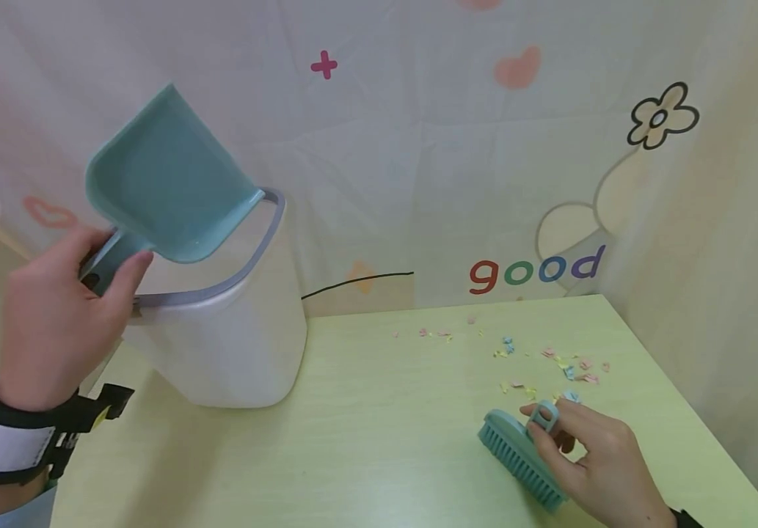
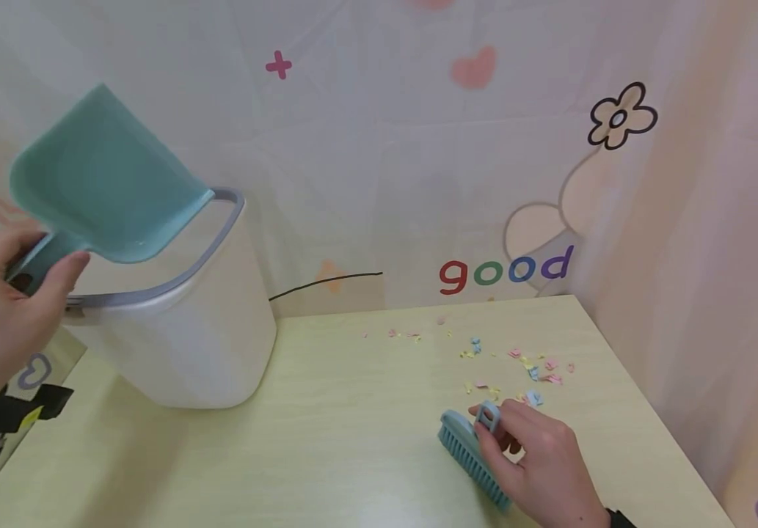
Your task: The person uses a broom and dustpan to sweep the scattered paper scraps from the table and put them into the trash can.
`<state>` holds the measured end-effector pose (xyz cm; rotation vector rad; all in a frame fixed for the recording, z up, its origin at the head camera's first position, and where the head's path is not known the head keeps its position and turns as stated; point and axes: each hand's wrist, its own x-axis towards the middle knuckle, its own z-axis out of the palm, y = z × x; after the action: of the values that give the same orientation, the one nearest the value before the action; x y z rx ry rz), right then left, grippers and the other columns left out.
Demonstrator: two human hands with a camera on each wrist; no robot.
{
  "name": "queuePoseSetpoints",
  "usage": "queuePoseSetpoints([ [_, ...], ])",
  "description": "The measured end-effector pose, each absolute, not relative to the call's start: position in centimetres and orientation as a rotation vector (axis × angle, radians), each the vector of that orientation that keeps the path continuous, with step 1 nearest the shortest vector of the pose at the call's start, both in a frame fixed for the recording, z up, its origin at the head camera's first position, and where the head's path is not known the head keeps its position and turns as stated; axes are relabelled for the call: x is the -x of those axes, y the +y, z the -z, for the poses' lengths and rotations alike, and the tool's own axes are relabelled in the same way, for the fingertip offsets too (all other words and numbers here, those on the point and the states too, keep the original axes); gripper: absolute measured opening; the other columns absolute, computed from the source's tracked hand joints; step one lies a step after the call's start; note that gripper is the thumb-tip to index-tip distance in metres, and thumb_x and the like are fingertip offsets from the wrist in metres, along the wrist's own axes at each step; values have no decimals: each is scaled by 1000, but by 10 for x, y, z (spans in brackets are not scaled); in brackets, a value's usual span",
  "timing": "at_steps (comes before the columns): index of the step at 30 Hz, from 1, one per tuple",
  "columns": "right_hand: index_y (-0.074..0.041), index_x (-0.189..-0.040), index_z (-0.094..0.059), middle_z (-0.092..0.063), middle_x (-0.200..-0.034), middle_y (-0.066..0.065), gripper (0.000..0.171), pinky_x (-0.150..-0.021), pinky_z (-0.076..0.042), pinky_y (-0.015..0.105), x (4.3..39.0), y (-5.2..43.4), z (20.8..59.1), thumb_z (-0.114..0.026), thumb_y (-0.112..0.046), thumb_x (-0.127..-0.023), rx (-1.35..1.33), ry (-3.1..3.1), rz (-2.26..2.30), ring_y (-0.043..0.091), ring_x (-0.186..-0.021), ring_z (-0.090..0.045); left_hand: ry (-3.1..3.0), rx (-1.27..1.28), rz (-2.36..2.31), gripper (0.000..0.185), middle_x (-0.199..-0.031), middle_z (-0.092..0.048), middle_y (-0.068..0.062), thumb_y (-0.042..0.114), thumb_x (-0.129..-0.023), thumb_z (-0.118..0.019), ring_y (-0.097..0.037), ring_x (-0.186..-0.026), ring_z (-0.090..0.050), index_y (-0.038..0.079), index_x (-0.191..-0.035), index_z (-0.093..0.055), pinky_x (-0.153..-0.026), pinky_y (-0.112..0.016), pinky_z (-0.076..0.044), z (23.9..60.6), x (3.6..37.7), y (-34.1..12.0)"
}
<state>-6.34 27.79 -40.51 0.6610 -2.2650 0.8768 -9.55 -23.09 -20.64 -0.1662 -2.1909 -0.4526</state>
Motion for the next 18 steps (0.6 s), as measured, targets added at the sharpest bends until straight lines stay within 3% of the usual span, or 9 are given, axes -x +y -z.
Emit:
queuePoseSetpoints([
  [4,-21,-90,-73,-68,-77,-15,36,-57,-41,9,65,277,402,-82,9,-71,-680,-2267,-871,-9,-63,-50,-2156,172,551,31,-74,-56,0,17,-88,-81,10,-62,-34,-3,-110,-71,-59,-13,-29,210,84,-223],
  [6,-24,-83,-67,-72,-81,-14,38,-57,-40,9,66,277,398,-82,8,-71,-688,-2276,-860,-11,-64,-51,-2148,170,609,33,-79,-56,18,15,-85,-84,15,-64,-42,-2,-109,-71,-60,-9,-31,214,78,-218],
  [8,-28,-79,-59,-72,-80,-14,43,-56,-37,9,67,276,396,-82,8,-72,-698,-2283,-866,-14,-68,-54,-2154,188,663,34,-84,-59,23,12,-81,-87,22,-69,-49,-1,-108,-70,-60,-5,-34,218,73,-213],
  [10,-29,-77,-55,-72,-81,-15,47,-57,-36,9,69,276,393,-82,9,-74,-705,-2285,-904,-15,-76,-60,-2177,222,683,39,-90,-68,17,8,-76,-90,24,-74,-54,1,-108,-69,-60,-4,-39,224,68,-208],
  [13,-27,-79,-59,-75,-85,-10,45,-55,-36,10,75,276,389,-83,10,-74,-732,-2237,-979,-13,-77,-62,-2215,331,704,40,-87,-74,-9,3,-74,-90,24,-76,-56,2,-108,-68,-58,-6,-42,236,61,-200],
  [16,-20,-88,-72,-78,-92,-1,39,-55,-37,12,87,276,385,-84,12,-70,-766,-2145,-1001,-9,-67,-53,-2250,414,725,41,-84,-76,-12,1,-74,-89,18,-71,-56,5,-109,-69,-58,-9,-43,251,56,-191],
  [18,-15,-95,-78,-78,-91,0,38,-55,-36,13,97,275,381,-85,12,-69,-769,-2111,-983,-6,-62,-46,-2276,459,757,40,-82,-74,-5,-1,-74,-89,12,-67,-56,8,-108,-69,-57,-11,-44,263,54,-187],
])
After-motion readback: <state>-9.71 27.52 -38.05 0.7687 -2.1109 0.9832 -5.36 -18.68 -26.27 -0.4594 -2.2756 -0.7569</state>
